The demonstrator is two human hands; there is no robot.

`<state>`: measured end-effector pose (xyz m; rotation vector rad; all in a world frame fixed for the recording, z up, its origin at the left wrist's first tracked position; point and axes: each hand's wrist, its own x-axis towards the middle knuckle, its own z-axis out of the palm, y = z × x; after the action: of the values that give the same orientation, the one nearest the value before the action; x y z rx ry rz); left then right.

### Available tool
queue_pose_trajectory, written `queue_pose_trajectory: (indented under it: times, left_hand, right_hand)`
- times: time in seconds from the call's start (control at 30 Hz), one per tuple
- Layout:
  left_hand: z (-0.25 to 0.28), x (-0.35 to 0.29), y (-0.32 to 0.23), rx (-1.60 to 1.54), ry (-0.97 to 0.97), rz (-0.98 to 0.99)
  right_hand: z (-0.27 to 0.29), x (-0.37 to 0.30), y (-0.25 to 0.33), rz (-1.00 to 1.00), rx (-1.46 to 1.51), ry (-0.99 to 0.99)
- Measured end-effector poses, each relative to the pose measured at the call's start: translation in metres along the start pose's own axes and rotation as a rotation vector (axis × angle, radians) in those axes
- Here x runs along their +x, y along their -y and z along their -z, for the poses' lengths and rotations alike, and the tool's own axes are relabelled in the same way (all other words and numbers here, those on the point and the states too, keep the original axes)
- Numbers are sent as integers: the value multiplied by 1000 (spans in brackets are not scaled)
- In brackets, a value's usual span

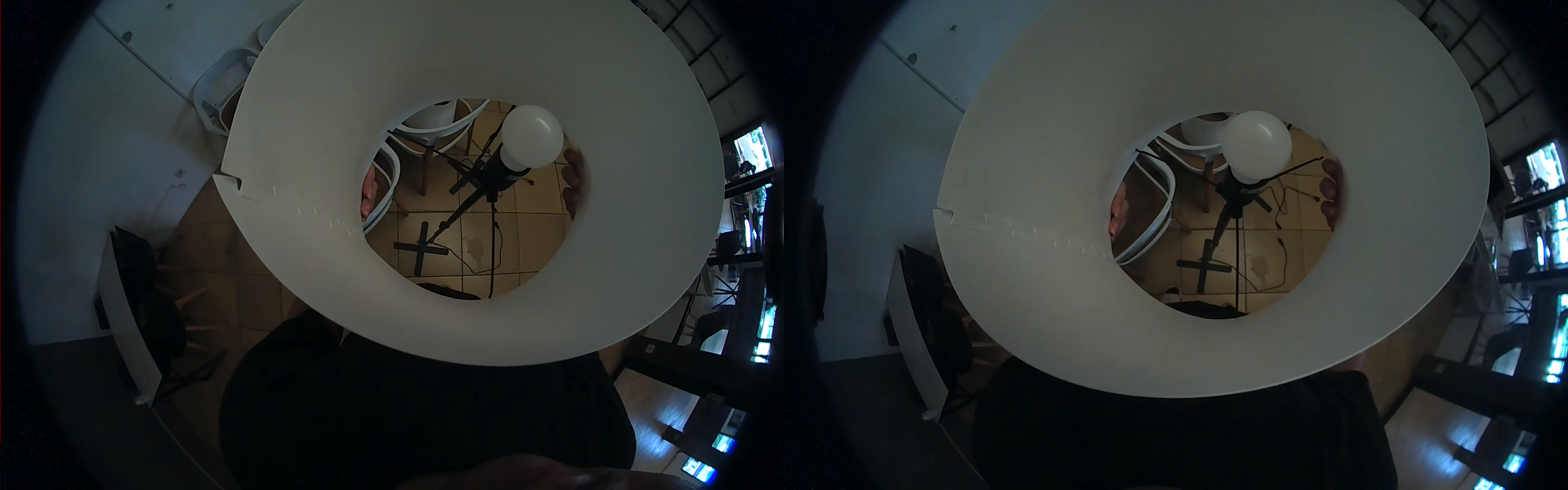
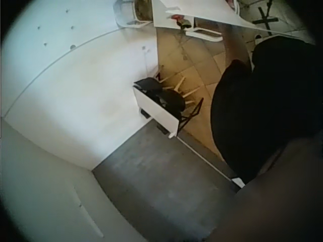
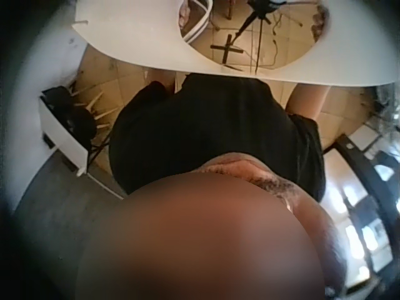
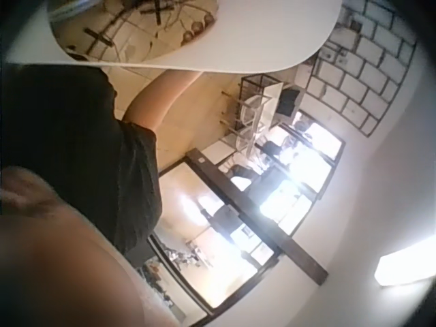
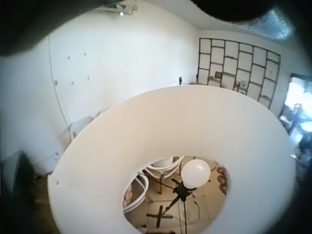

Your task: The person cleans a lampshade and installs a lightbulb into a floor lamp.

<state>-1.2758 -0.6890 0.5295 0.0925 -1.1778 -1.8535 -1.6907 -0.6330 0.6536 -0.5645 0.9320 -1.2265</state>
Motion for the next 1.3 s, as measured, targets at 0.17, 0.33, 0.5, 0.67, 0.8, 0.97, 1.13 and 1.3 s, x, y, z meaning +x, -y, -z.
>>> queue_pose_trajectory:
  times: [0.17, 0.33, 0.5, 0.67, 0.8, 0.97, 1.13, 1.3]
  left_hand:
    - [3, 0, -5, 7, 46, 22]
    - [15, 10, -7, -1, 130, 32]
    - [12, 6, -5, -4, 197, 27]
    - [16, 1, -13, -1, 238, 18]
    - [19, -5, -8, 4, 238, 3]
    - [25, -4, -13, -17, 307, 49]
    - [31, -4, -12, -5, 336, 81]
    - [31, -3, -14, 31, 360, 102]
  right_hand:
    - [28, 21, -41, 253, 225, 317]
    - [27, 32, -52, 322, 430, 515]
    - [32, 35, -59, 373, 384, 417]
    - [-35, 15, -46, 371, 436, 427]
    - [-57, 30, -47, 359, 378, 412]
    - [3, 25, -65, 410, 320, 319]
    - [3, 20, -72, 424, 277, 265]
    - [2, 20, -74, 434, 238, 237]
